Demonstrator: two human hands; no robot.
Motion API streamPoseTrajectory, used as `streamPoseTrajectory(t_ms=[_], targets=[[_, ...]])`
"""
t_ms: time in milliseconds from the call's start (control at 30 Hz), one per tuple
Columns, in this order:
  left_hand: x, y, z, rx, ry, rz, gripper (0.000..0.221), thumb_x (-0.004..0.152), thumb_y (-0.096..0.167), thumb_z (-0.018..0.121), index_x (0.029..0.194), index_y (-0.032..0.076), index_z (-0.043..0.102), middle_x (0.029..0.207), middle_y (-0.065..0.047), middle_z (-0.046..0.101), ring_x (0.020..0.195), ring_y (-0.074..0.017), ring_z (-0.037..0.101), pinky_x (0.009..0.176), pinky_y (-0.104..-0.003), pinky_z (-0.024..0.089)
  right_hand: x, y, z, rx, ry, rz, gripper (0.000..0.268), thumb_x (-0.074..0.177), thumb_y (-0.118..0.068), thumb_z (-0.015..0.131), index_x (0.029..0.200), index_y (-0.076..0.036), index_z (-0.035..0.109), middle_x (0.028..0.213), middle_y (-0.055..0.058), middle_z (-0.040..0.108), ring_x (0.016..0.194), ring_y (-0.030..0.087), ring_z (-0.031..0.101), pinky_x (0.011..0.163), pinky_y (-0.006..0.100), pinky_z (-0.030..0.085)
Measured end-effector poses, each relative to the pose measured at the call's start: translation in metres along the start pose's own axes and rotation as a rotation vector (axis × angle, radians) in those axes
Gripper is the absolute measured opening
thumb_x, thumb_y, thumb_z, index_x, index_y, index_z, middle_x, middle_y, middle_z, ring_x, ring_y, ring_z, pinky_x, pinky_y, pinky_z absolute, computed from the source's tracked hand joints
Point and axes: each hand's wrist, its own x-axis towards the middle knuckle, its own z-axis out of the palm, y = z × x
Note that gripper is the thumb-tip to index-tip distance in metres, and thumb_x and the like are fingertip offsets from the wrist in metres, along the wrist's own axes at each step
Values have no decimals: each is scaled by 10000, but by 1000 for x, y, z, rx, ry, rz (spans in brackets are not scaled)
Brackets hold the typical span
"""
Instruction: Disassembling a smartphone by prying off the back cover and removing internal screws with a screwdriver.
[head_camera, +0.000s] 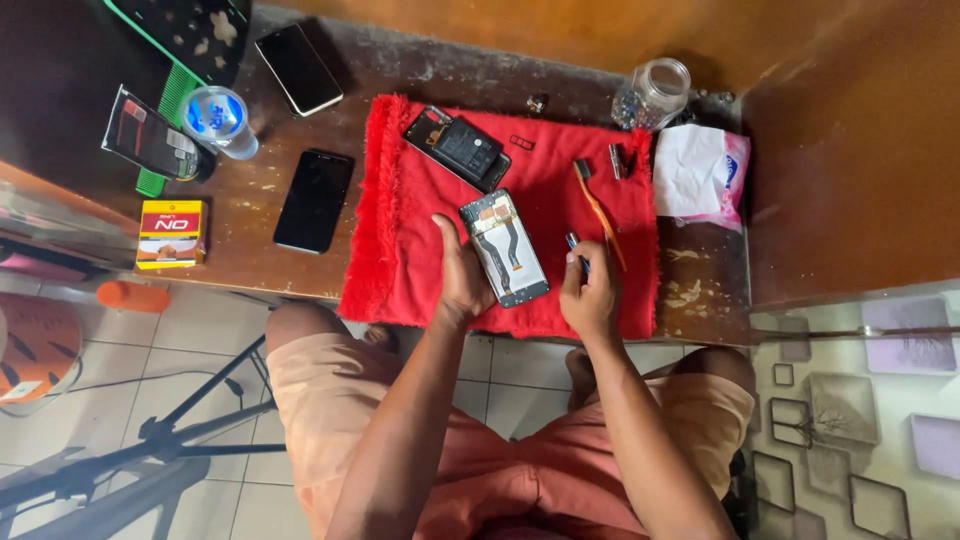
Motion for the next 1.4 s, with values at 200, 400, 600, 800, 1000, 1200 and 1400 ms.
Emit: streamPoseTrajectory(t_ms=[200, 400, 600, 800, 1000, 1200, 1400], targets=[[-14, 4, 11, -28, -9, 17, 1194, 739, 945, 372, 1453, -7, 463, 1414, -269, 502, 1311, -468, 512, 1108, -595, 423, 19, -20, -17, -31, -107, -217, 179, 776, -89, 786, 930, -169, 739, 1079, 16, 730, 897, 271, 645, 826, 409, 511], [-14, 5, 9, -88, -21, 31, 1152, 761, 922, 412, 1418, -21, 492, 1312, -251, 551, 1243, -450, 561, 1077, -593, 457, 18, -19, -17, 16, -66, -134, 273, 779, 20, 688, 984, -150, 747, 1165, 35, 680, 908, 309, 591, 843, 450, 483], [-5, -2, 0, -130, -47, 36, 1078, 800, 896, 436, 1398, 3, 521, 1253, -213, 593, 1180, -422, 613, 1035, -585, 501, 15, -14, -14, -24, -15, -16, 395, 733, 49, 728, 1082, -122, 657, 1083, 74, 628, 943, 353, 606, 865, 476, 461], [44, -28, -47, 10, -204, 100, 417, 790, -27, 702, 1200, 49, 685, 1033, -148, 726, 910, -354, 738, 867, -533, 602, 7, 1, -10, -22, -37, -12, 533, 621, 58, 714, 1124, -113, 662, 1078, 101, 612, 970, 361, 610, 873, 481, 471], [41, -37, -49, 60, -203, 185, 493, 667, -241, 694, 1095, 3, 709, 944, -151, 738, 825, -319, 738, 775, -456, 622, 9, -10, -13, -55, 2, 35, 443, 701, 89, 613, 1083, -119, 693, 963, 90, 617, 893, 354, 630, 853, 426, 500], [46, -34, -48, -11, -207, 139, 429, 766, -142, 718, 1148, 53, 717, 1010, -149, 748, 885, -342, 748, 823, -497, 617, 6, -7, -10, -124, 23, 26, 393, 765, 63, 651, 1128, -86, 668, 965, 122, 633, 888, 386, 629, 866, 486, 487], [-3, -4, -5, -108, -383, 208, 613, 934, 7, 636, 1512, 136, 478, 1424, -100, 606, 1180, -253, 663, 1005, -458, 545, 2, -15, -9, 1, 211, 69, 296, 991, -6, 503, 1277, -12, 579, 1090, 155, 580, 1003, 364, 609, 924, 415, 472]])
